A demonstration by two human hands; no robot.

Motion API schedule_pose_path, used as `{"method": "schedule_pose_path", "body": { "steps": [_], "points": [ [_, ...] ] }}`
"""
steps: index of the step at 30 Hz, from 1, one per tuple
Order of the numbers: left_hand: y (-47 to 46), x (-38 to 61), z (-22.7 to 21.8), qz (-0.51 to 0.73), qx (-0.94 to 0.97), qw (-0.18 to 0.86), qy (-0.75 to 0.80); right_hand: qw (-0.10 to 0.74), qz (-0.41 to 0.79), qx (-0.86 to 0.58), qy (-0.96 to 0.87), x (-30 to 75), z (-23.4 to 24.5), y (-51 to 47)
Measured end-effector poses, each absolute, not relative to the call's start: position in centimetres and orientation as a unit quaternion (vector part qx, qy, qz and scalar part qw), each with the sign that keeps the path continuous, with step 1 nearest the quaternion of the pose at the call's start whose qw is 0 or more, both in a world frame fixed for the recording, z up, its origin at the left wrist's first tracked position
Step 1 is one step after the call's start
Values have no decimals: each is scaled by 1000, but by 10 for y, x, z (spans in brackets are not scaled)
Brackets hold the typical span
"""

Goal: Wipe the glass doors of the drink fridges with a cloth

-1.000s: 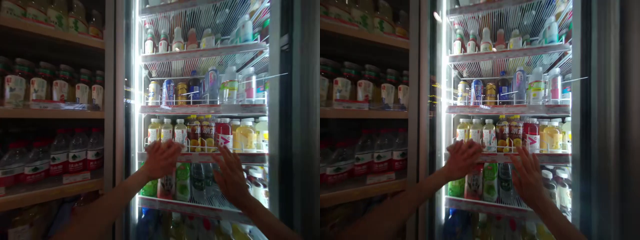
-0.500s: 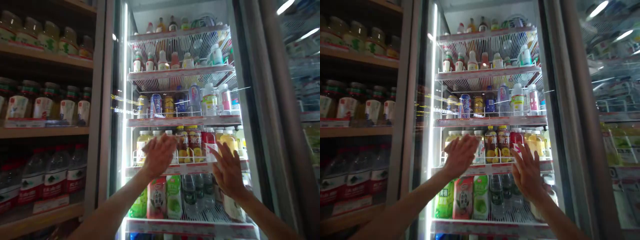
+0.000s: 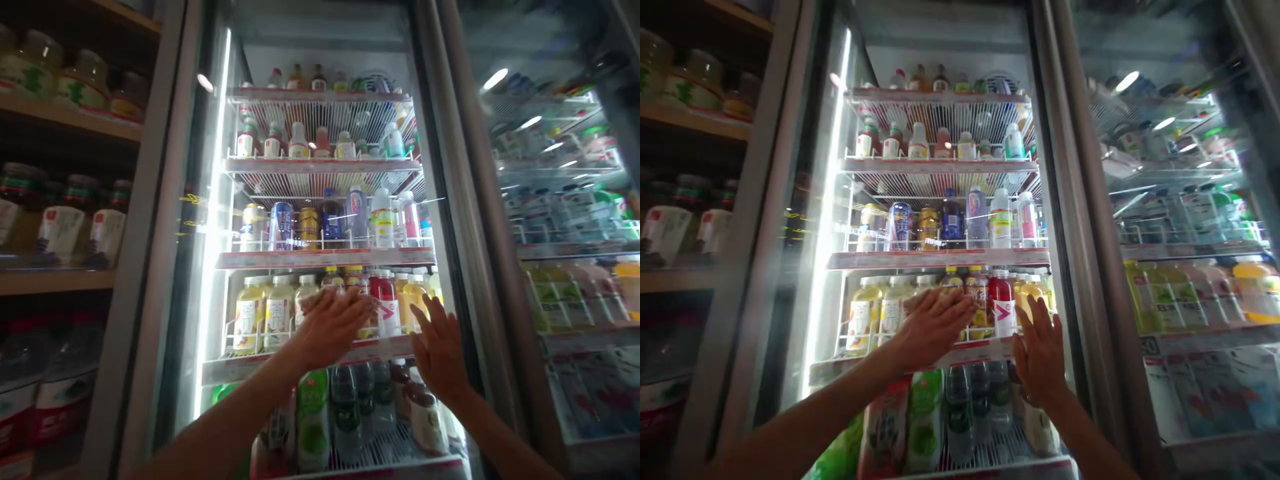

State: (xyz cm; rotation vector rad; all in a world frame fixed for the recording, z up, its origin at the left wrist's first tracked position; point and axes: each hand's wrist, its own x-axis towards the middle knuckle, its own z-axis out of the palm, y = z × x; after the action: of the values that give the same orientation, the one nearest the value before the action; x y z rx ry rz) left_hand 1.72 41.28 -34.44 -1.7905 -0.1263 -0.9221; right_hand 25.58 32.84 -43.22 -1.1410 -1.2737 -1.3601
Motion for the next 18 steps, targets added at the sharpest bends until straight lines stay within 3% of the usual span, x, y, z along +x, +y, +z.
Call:
{"method": "schedule_pose_path", "body": {
  "steps": [2, 6, 8, 14, 16, 18],
  "points": [
    [414, 14, -333, -393, -749, 528, -72, 447, -559, -461, -525, 264, -434, 323],
    [422, 4, -281, -602, -633, 397, -281, 447, -560, -467, -518, 284, -435, 310],
    [417, 21, -279, -630, -611, 366, -310, 451, -556, -467, -519, 286, -436, 307],
    [389, 85, -335, -316, -795, 519, -8, 449, -547, -452, -544, 278, -443, 306],
    [390, 83, -318, -317, -797, 513, -26, 449, -547, -451, -543, 285, -442, 301],
    [394, 77, -288, -414, -769, 469, -131, 459, -550, -451, -533, 295, -440, 295]
  ]
}}
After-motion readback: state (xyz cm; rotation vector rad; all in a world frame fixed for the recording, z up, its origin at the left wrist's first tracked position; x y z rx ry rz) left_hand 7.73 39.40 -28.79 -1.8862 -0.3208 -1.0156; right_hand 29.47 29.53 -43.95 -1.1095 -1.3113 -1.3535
